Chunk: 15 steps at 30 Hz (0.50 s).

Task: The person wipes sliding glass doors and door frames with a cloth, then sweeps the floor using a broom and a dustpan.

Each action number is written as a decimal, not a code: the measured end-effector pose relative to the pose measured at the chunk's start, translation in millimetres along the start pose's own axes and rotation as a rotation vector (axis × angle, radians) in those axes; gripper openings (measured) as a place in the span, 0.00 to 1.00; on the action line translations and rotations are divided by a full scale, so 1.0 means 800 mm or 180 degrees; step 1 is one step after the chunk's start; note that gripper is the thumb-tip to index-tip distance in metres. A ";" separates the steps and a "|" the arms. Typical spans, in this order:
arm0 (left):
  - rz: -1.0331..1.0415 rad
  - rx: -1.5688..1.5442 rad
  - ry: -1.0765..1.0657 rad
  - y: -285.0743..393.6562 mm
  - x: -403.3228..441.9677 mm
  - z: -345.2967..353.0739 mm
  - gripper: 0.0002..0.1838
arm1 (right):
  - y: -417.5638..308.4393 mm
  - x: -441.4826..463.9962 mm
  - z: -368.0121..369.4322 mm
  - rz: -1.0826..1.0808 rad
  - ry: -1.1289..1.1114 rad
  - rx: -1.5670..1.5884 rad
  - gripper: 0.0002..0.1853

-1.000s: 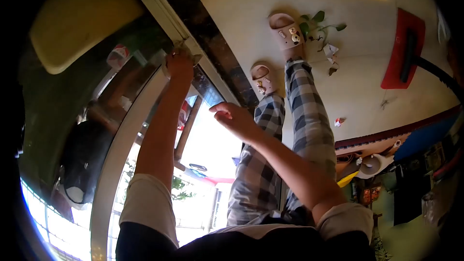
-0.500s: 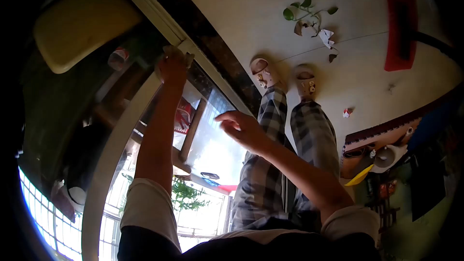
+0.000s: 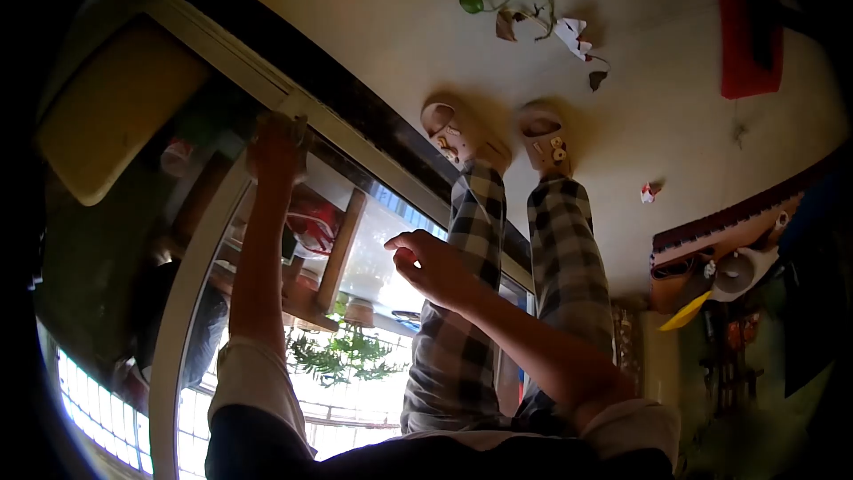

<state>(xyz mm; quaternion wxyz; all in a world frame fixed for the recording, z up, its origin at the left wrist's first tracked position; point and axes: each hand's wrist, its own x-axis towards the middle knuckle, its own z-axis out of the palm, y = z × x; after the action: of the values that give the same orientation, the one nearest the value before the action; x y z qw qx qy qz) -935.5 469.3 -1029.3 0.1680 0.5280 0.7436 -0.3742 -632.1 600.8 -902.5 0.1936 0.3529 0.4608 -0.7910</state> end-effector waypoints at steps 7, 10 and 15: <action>0.0260 0.0093 0.0192 -0.014 -0.017 -0.023 0.21 | -0.021 0.001 -0.003 0.0228 -0.0272 0.0440 0.13; 0.0172 0.0134 -0.0390 -0.005 0.031 0.051 0.19 | -0.007 -0.006 -0.006 0.0186 -0.0046 0.0267 0.13; 0.0136 -0.0029 -0.1418 0.013 0.095 -0.045 0.23 | -0.014 -0.011 -0.010 0.0362 -0.0149 0.0473 0.12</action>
<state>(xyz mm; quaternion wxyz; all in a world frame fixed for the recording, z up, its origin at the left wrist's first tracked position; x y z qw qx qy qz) -950.6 547.5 -1058.7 0.3384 0.4472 0.6785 -0.4746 -629.9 613.0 -892.1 0.2221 0.3733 0.3754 -0.8188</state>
